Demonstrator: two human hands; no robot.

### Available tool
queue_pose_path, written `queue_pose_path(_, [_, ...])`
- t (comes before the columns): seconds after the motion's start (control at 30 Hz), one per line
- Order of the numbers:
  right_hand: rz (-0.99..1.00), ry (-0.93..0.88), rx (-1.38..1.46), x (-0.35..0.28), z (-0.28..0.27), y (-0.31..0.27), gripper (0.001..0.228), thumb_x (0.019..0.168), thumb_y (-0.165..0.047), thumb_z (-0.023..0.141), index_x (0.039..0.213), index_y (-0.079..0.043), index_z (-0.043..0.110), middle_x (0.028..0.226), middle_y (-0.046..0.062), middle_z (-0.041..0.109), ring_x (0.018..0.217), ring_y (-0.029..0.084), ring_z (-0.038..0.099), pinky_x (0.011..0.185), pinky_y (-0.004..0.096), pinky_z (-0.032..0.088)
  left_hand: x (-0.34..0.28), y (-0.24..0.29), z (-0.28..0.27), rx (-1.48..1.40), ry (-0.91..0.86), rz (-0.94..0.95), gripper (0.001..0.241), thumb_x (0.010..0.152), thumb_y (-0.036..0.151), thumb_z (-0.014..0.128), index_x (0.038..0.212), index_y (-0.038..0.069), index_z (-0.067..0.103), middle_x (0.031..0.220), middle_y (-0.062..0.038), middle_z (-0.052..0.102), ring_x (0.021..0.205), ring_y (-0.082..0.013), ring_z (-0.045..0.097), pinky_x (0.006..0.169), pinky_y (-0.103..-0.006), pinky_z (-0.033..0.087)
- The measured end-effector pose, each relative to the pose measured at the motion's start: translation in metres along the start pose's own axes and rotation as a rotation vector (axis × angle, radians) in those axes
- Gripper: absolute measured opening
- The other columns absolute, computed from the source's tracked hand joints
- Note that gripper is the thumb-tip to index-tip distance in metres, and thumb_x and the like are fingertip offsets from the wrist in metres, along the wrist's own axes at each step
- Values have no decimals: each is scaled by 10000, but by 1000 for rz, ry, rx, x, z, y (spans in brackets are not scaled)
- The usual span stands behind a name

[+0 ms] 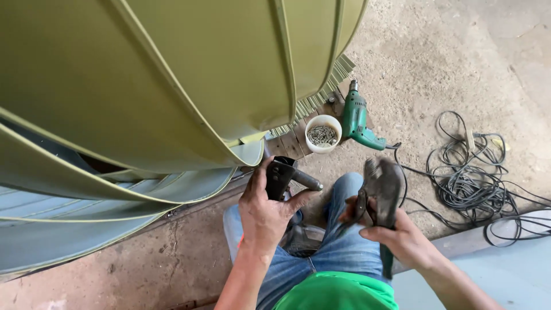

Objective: The person sits on the floor beside a large yellow spiral metal screw and fastens its edge to a metal bar. They drill holes with a green electric drill, take rivets from a bowl, set rivets with a blue rivet gun, retrieve a hand riveter from a metal toolbox, and continue crimping rivets along the spiral edge.

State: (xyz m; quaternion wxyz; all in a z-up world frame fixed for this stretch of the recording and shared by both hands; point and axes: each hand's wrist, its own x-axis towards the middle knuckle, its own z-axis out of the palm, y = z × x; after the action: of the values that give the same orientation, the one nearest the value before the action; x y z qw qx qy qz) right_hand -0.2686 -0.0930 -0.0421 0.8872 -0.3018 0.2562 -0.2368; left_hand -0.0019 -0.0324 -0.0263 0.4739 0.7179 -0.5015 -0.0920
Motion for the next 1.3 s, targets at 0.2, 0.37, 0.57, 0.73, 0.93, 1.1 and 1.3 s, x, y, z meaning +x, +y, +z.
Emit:
queue_pose_path(0.2, [127,276,-1510,3,41,-33,824,724,-43,711,1503,-151,461,1335,117,518,1198,312,580,970,370,494,-4,2,-1,5,-10,17,889,695,541,887,1342,24,565,1122,-159,738,1001,-320,751,833,-392,618])
queue_pose_path(0.37, [-460,115,-1988,4,31,-38,892,612,-170,769,1442,-40,472,1300,171,522,1286,433,452,1082,494,379,-6,7,-6,-10,27,11,893,671,481,926,1360,45,562,1126,-139,739,999,-309,753,842,-389,623])
queue_pose_path(0.57, [-167,145,-1813,13,52,-52,781,637,-77,771,1369,-49,502,1210,182,533,1175,378,516,1009,448,433,-6,7,-10,-8,42,64,892,666,424,956,1369,58,549,1124,-129,719,976,-300,743,827,-378,623])
queue_pose_path(0.73, [-167,143,-1862,13,50,-49,789,624,-92,786,1369,-69,529,1189,167,550,1159,367,523,999,454,430,-9,9,-13,-9,39,40,908,646,413,970,1381,82,551,1086,-118,716,940,-286,740,789,-372,621])
queue_pose_path(0.93, [-169,142,-1891,13,49,-48,786,619,-104,793,1362,-75,539,1175,157,557,1145,361,525,984,459,433,-9,10,-16,-12,44,25,910,625,421,974,1370,92,567,1065,-112,717,917,-281,743,769,-370,623])
queue_pose_path(1.1, [-23,131,-1856,9,39,-42,754,670,-120,793,1379,-76,540,1152,153,574,1102,362,564,949,444,461,-8,8,-17,-36,64,73,921,623,466,966,1366,88,575,1086,-98,720,940,-265,752,793,-362,632])
queue_pose_path(1.3, [408,-198,-725,-2,26,-17,408,846,-102,783,1210,28,651,1027,131,703,962,235,645,863,391,540,-11,-8,-14,-67,87,159,1043,480,596,947,1328,101,596,1011,-62,710,877,-233,744,760,-351,628])
